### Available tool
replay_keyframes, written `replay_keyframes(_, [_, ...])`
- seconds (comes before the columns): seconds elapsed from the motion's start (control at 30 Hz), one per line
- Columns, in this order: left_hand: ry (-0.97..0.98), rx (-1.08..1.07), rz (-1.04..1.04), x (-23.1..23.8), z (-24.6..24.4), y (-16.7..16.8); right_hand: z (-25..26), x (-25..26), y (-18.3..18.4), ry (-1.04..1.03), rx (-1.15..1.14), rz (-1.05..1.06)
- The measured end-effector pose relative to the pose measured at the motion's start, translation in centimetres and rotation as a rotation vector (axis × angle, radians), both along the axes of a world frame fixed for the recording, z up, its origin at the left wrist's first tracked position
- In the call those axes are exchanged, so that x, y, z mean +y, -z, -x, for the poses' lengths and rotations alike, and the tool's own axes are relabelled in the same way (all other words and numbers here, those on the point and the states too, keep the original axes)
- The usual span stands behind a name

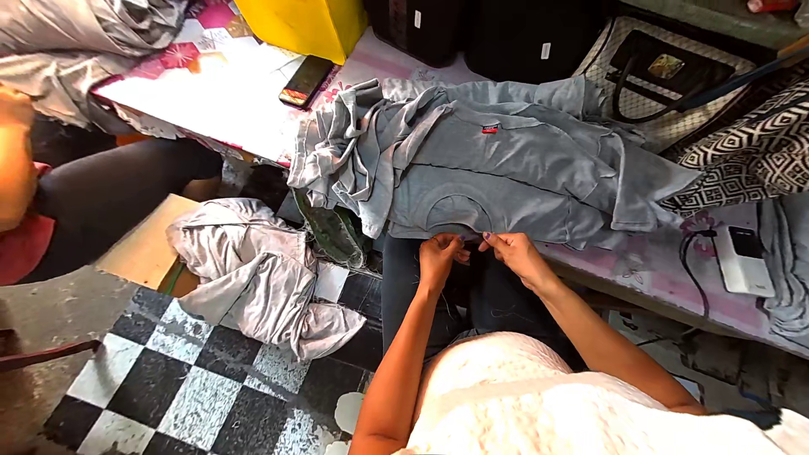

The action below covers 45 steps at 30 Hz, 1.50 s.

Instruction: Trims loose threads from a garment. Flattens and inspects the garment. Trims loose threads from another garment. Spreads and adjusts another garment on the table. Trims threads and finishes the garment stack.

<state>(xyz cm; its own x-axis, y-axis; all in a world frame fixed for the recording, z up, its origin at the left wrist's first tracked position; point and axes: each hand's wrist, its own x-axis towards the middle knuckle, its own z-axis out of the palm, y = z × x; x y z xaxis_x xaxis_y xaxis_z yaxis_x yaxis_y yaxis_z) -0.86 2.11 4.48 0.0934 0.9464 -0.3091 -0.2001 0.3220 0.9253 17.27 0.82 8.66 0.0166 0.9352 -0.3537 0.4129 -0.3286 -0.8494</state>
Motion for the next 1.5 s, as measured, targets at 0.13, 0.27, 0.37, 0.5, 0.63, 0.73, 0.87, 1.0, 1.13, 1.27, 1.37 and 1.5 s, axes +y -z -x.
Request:
replay_keyframes(0.13, [-0.215, 0.112, 0.039, 0.1, 6.0, 1.2, 0.8, -1.0, -0.2, -0.151, -0.391, -0.524])
replay_keyframes(0.27, [-0.439, 0.324, 0.108, 1.2, 14.1, 4.6, 2.3, 1.1, 1.2, -0.228, -0.82, -0.802])
replay_keyframes(0.37, [-0.527, 0.525, 0.122, 3.3, 19.0, 7.6, 2.5, 2.7, 0.9, -0.168, -0.833, -0.741])
replay_keyframes(0.5, [-0.379, 0.852, 0.156, 5.1, 21.9, 7.8, 2.2, 4.2, -2.5, -0.091, -0.515, -0.286])
replay_keyframes(0.63, [0.072, 0.813, 0.094, 4.7, 17.9, 1.6, 0.7, 5.7, -3.4, 0.049, 0.014, 0.017])
replay_keyframes(0.73, [0.451, 0.403, -0.036, 3.0, 11.7, -3.5, -0.2, 6.0, -3.3, 0.065, 0.361, 0.194])
replay_keyframes(0.87, [0.374, 0.097, -0.056, 3.3, 3.1, -4.9, -0.4, 6.4, -3.0, 0.051, 0.498, 0.294])
replay_keyframes(1.0, [0.216, 0.074, -0.073, 3.6, -1.1, -3.0, -0.6, 6.4, -2.6, 0.07, 0.574, 0.32])
replay_keyframes(1.13, [0.315, 0.413, -0.09, 2.3, 1.8, -2.8, -0.8, 6.0, -2.6, -0.014, 0.236, 0.122])
replay_keyframes(1.27, [-0.125, 0.857, -0.242, 2.4, 4.6, -2.9, 2.2, 5.0, -2.9, -0.174, -0.448, -0.315])
replay_keyframes(1.37, [-0.182, 0.937, -0.391, 4.1, 5.0, -3.6, 5.3, 5.2, -0.8, -0.265, -0.709, -0.731])
replay_keyframes(1.5, [-0.093, 0.968, -0.558, 7.9, 6.3, -5.0, 6.2, 8.2, 0.1, -0.338, -0.638, -0.696])
